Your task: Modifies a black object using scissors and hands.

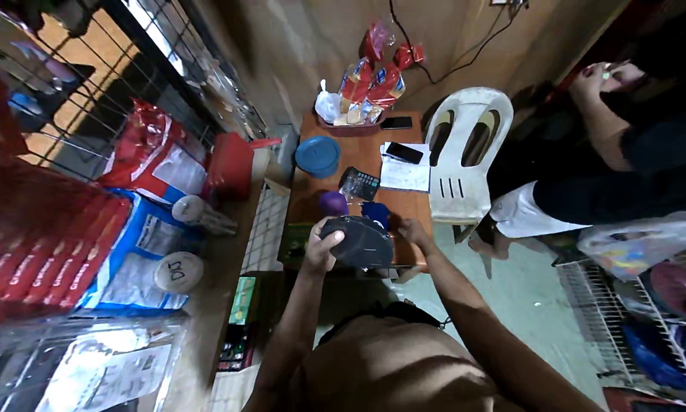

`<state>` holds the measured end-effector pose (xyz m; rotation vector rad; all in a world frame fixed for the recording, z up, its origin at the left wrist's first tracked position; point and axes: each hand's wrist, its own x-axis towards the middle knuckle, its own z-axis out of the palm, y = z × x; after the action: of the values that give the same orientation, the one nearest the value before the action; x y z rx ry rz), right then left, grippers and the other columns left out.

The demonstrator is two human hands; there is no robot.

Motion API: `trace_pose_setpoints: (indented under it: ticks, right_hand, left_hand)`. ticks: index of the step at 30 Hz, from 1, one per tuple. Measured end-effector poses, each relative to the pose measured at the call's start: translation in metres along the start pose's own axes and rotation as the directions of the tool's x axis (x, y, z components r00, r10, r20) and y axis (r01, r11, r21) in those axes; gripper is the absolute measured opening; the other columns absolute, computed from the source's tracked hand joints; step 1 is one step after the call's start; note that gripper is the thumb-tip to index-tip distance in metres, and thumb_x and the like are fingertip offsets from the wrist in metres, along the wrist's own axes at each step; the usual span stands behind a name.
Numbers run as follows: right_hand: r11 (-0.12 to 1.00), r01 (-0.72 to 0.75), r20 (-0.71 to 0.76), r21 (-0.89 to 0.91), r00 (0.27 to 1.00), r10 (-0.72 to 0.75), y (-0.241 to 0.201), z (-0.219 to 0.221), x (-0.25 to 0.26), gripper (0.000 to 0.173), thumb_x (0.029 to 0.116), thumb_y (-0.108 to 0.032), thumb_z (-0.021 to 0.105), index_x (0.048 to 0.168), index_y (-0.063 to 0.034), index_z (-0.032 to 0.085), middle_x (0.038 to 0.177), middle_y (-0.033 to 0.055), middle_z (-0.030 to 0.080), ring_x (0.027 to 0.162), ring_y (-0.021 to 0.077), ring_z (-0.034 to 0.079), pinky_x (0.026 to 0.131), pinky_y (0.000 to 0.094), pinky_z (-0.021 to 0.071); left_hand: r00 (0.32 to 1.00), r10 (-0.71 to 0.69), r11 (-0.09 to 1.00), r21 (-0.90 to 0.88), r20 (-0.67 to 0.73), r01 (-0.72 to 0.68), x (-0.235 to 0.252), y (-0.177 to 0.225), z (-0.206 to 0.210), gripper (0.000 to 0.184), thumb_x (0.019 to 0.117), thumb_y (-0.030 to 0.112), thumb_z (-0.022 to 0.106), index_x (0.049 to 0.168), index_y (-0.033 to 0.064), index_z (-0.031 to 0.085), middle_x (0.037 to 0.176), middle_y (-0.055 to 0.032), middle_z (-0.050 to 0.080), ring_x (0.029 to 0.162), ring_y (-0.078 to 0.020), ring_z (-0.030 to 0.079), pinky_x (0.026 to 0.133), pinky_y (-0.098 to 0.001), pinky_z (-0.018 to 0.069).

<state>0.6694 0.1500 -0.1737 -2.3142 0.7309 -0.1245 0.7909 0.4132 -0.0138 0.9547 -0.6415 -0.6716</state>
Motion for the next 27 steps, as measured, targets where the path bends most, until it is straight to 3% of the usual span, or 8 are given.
trace_pose_setpoints:
  ticks: [1, 3, 6, 8, 10, 17, 24, 27]
  right_hand:
    - [0.985, -0.031, -0.024, 0.171, 0.999, 0.036, 0.001, 0.007, 0.003, 0.036, 0.1053, -0.017, 0.054, 0.128, 0.0091, 0.064, 0.123, 0.0337, 0.065, 0.114, 0.0484, 0.064, 0.098, 0.0635, 0.0507]
    - [0.893, -0.043, -0.109, 0.449, 0.989, 0.102, -0.032, -0.014, 0.001, 0.039, 0.105, -0.018, 0.057, 0.137, 0.0047, 0.06, 0.133, 0.028, 0.063, 0.122, 0.0391, 0.062, 0.106, 0.0545, 0.0492]
    - [0.76, 0.311, -0.387, 0.571, 0.918, -0.084, -0.093, -0.067, -0.025, 0.032, 0.1018, -0.016, 0.06, 0.125, 0.0041, 0.069, 0.119, 0.0183, 0.071, 0.101, 0.0195, 0.069, 0.088, 0.0355, 0.0578]
    - [0.677, 0.471, -0.404, 0.565, 0.874, -0.27, -0.127, -0.102, -0.049, 0.028, 0.0979, -0.015, 0.064, 0.118, 0.0037, 0.071, 0.109, 0.011, 0.072, 0.092, 0.0091, 0.068, 0.082, 0.0269, 0.057]
    - [0.693, 0.523, -0.351, 0.497, 0.851, -0.39, -0.152, -0.123, -0.07, 0.024, 0.0904, -0.013, 0.074, 0.109, 0.002, 0.075, 0.103, 0.0087, 0.073, 0.089, 0.0092, 0.068, 0.081, 0.0268, 0.0578]
    - [0.806, 0.536, -0.512, 0.253, 0.781, -0.358, -0.172, -0.124, -0.088, 0.002, 0.0882, -0.004, 0.074, 0.088, -0.002, 0.074, 0.091, 0.0074, 0.071, 0.083, 0.0095, 0.067, 0.074, 0.0229, 0.0569]
    - [0.714, 0.692, -0.65, -0.106, 0.496, -0.576, -0.172, -0.118, -0.085, 0.01, 0.0899, -0.003, 0.068, 0.092, 0.002, 0.076, 0.093, 0.0149, 0.072, 0.094, 0.0229, 0.069, 0.088, 0.0311, 0.0562]
    - [0.668, 0.737, -0.595, 0.104, 0.585, -0.552, -0.172, -0.127, -0.088, 0.01, 0.0922, -0.004, 0.066, 0.091, 0.0024, 0.074, 0.097, 0.0114, 0.07, 0.097, 0.0142, 0.067, 0.088, 0.0254, 0.0568]
  left_hand:
    - [1.0, -0.01, 1.0, -0.005, -0.019, 0.01, 0.001, 0.0, 0.001, 0.035, 0.0773, 0.037, 0.085, 0.107, 0.0208, 0.075, 0.096, 0.0031, 0.076, 0.084, -0.0065, 0.072, 0.075, -0.0281, 0.062]
    - [0.996, -0.036, 0.999, 0.01, -0.079, 0.037, 0.002, -0.002, 0.002, 0.036, 0.0763, 0.038, 0.085, 0.106, 0.0197, 0.075, 0.095, 0.0024, 0.076, 0.083, -0.0067, 0.072, 0.074, -0.0281, 0.0619]
    - [0.98, -0.074, 0.997, 0.014, -0.182, 0.078, 0.003, -0.006, 0.008, 0.039, 0.0752, 0.036, 0.086, 0.107, 0.0168, 0.073, 0.094, 0.0012, 0.076, 0.082, -0.0079, 0.072, 0.073, -0.0293, 0.0623]
    - [0.966, -0.09, 0.996, 0.003, -0.241, 0.094, 0.006, -0.01, 0.013, 0.041, 0.0763, 0.033, 0.086, 0.109, 0.0141, 0.071, 0.095, -0.0003, 0.075, 0.083, -0.0099, 0.072, 0.074, -0.0318, 0.0627]
    - [0.957, -0.085, 0.996, 0.013, -0.277, 0.092, 0.009, -0.011, 0.018, 0.037, 0.0797, 0.029, 0.083, 0.111, 0.0133, 0.07, 0.096, -0.0003, 0.075, 0.084, -0.0105, 0.072, 0.075, -0.0326, 0.0629]
    - [0.95, 0.013, 0.993, 0.115, -0.311, 0.024, 0.015, 0.001, 0.038, 0.022, 0.087, 0.006, 0.067, 0.108, 0.0092, 0.071, 0.096, -0.0009, 0.076, 0.084, -0.011, 0.073, 0.076, -0.0319, 0.0626]
    - [0.916, -0.05, 0.995, 0.058, -0.398, 0.079, 0.013, 0.025, 0.064, 0.019, 0.0951, 0.001, 0.06, 0.113, 0.0032, 0.067, 0.095, -0.0056, 0.075, 0.083, -0.0141, 0.073, 0.076, -0.0334, 0.0631]
    - [0.903, -0.173, 0.985, -0.043, -0.394, 0.17, 0.011, 0.033, 0.067, 0.02, 0.0996, 0.002, 0.054, 0.116, 0.0023, 0.066, 0.095, -0.0083, 0.074, 0.083, -0.0154, 0.073, 0.075, -0.0339, 0.0632]
